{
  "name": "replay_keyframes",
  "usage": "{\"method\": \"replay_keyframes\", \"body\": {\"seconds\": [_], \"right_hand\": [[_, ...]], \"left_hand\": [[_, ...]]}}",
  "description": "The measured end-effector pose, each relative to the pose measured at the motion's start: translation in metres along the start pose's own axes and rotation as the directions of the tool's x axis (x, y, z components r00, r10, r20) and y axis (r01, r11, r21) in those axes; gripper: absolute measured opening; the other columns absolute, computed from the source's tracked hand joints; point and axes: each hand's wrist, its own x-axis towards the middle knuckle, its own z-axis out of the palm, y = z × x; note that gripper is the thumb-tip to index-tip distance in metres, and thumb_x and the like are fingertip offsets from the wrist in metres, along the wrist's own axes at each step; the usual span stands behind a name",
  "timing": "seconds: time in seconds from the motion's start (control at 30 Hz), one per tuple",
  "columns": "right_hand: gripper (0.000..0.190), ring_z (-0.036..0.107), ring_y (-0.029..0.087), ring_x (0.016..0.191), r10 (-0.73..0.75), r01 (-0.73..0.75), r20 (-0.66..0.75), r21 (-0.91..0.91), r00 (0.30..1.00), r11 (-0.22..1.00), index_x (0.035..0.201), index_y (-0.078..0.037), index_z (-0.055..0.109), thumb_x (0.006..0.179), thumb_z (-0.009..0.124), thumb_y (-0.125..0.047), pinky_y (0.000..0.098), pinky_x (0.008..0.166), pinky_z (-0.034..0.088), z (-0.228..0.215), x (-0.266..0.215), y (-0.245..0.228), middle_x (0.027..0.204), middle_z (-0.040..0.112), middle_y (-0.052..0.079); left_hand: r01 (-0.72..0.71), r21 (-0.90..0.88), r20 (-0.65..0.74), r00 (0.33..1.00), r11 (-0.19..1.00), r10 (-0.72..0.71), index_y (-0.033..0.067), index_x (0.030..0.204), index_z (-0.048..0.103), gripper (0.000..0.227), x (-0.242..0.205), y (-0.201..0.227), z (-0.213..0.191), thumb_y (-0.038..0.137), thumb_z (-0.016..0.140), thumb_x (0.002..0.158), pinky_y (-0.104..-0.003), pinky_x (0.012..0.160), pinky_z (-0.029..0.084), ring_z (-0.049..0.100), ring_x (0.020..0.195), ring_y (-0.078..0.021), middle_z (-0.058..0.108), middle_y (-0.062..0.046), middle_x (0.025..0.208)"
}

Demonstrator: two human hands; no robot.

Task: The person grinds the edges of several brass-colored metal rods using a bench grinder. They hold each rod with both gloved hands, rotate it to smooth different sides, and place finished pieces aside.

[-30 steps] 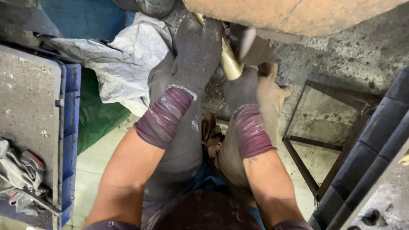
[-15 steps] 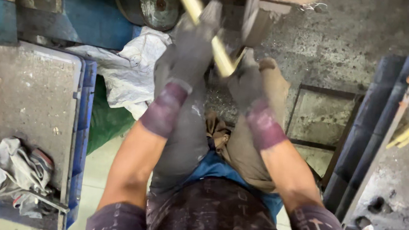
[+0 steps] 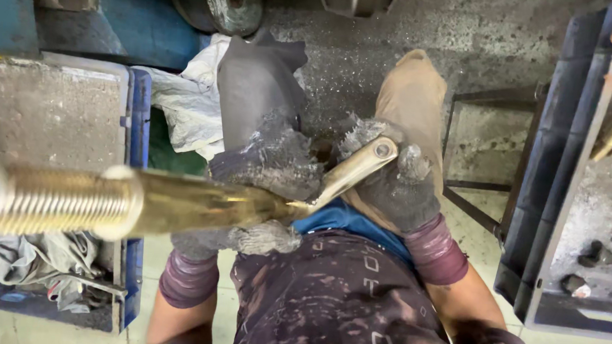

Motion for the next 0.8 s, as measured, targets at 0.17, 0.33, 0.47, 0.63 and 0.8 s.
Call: {"method": "replay_keyframes", "body": {"seconds": [0.17, 0.33, 0.47, 0.63, 0.8], "right_hand": [[0.047, 0.059, 0.023, 0.124, 0.192, -0.450, 0.413, 0.860, 0.891, 0.241, 0.149, -0.012, 0.049, 0.109, 0.045, -0.035, 0.0390, 0.102, 0.051, -0.004, -0.019, 0.012, 0.142, 0.056, 0.007], [0.046, 0.073, 0.022, 0.109, -0.067, -0.112, 0.799, 0.000, 0.598, -0.994, 0.132, -0.005, 0.063, 0.117, 0.038, -0.040, 0.0332, 0.096, 0.059, -0.006, -0.042, 0.051, 0.119, 0.073, 0.008], [0.037, 0.074, 0.026, 0.112, 0.002, -0.236, 0.875, 0.133, 0.484, -0.963, 0.135, 0.000, 0.057, 0.116, 0.045, -0.030, 0.0346, 0.100, 0.061, -0.014, -0.069, 0.067, 0.124, 0.072, 0.011], [0.033, 0.071, 0.025, 0.115, -0.086, -0.035, 0.921, -0.079, 0.379, -0.996, 0.133, -0.002, 0.056, 0.105, 0.065, -0.016, 0.0345, 0.103, 0.059, -0.029, -0.109, 0.068, 0.127, 0.068, 0.013], [0.052, 0.065, 0.026, 0.124, -0.390, 0.566, 0.837, -0.546, 0.383, -0.617, 0.141, -0.001, 0.052, 0.094, 0.072, -0.013, 0.0395, 0.105, 0.057, -0.041, -0.129, 0.074, 0.137, 0.061, 0.014]], "left_hand": [[-0.020, -0.018, -0.004, 1.000, 1.000, 0.020, 0.0063, 0.134, 0.056, 0.060, 0.009, 0.012, -0.018, 0.035, 0.075, 0.085, -0.043, 0.106, 0.049, 0.061, 0.124, -0.0318, 0.065, -0.015, 0.128], [-0.263, -0.020, -0.053, 0.964, 0.964, 0.262, 0.0016, 0.134, 0.058, 0.068, 0.078, 0.096, -0.049, 0.037, 0.079, 0.080, -0.045, 0.107, 0.047, 0.060, 0.125, -0.0358, 0.067, -0.020, 0.127], [-0.584, -0.118, 0.086, 0.800, 0.803, 0.594, 0.0033, 0.130, 0.067, 0.048, 0.141, 0.164, -0.055, 0.032, 0.082, 0.095, -0.043, 0.111, 0.049, 0.065, 0.125, -0.0363, 0.066, -0.018, 0.133], [-0.689, -0.267, 0.103, 0.675, 0.674, 0.731, -0.0090, 0.143, 0.053, 0.069, 0.200, 0.212, -0.027, 0.042, 0.078, 0.103, -0.046, 0.114, 0.048, 0.061, 0.131, -0.0413, 0.060, -0.026, 0.141], [-0.744, -0.281, 0.228, 0.562, 0.606, 0.795, -0.0048, 0.150, 0.051, 0.068, 0.234, 0.250, 0.018, 0.046, 0.066, 0.108, -0.043, 0.103, 0.052, 0.067, 0.117, -0.0348, 0.067, -0.024, 0.129]]}}
